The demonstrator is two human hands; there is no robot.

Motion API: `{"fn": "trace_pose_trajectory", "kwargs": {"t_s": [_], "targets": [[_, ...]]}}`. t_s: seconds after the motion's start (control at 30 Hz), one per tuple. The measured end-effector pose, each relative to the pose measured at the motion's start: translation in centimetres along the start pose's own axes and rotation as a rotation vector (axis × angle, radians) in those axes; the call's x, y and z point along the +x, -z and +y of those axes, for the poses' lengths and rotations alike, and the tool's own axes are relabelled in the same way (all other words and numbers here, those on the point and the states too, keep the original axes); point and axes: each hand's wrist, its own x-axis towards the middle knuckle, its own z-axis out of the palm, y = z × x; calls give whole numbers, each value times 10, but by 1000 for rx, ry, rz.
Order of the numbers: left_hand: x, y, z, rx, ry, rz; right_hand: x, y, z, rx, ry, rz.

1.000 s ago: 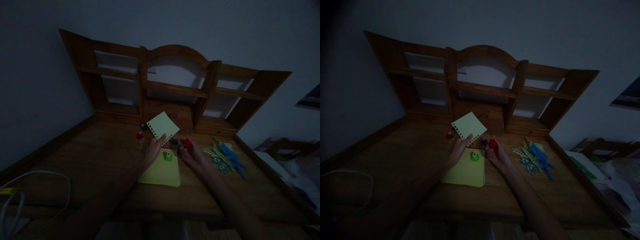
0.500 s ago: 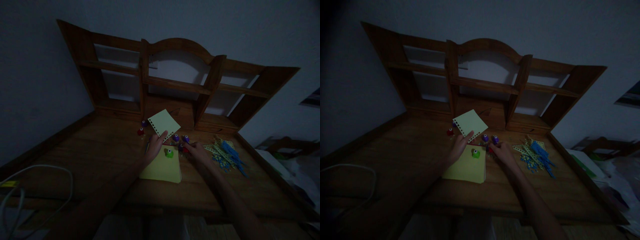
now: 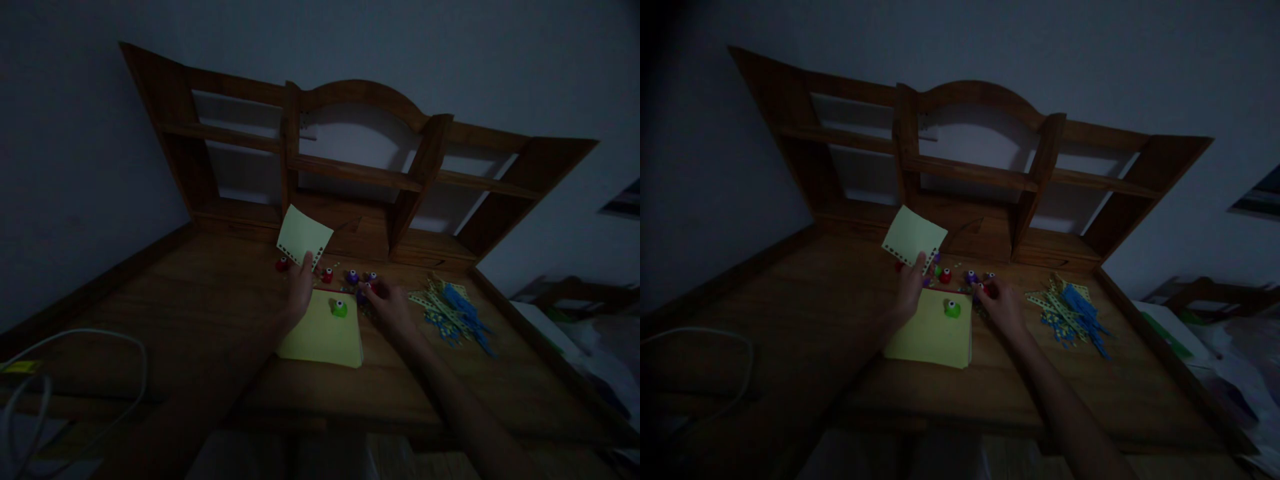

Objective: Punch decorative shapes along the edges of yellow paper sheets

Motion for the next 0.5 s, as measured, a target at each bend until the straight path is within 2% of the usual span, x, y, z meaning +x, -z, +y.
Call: {"fn": "trace_pose_trajectory", "kwargs": {"t_s": [0.1, 0.2, 0.3, 0.5], "targets": [[11, 5, -4, -94, 17, 105, -1, -2, -4, -13, 111, 10], [17, 9, -4, -175, 72, 164, -4, -1, -9, 41, 149, -7], [20, 11, -6, -192, 124, 192, -6, -1, -11, 26, 170, -38], [28, 14, -13, -209, 169, 212, -5, -4, -6, -152, 332, -178]]}}
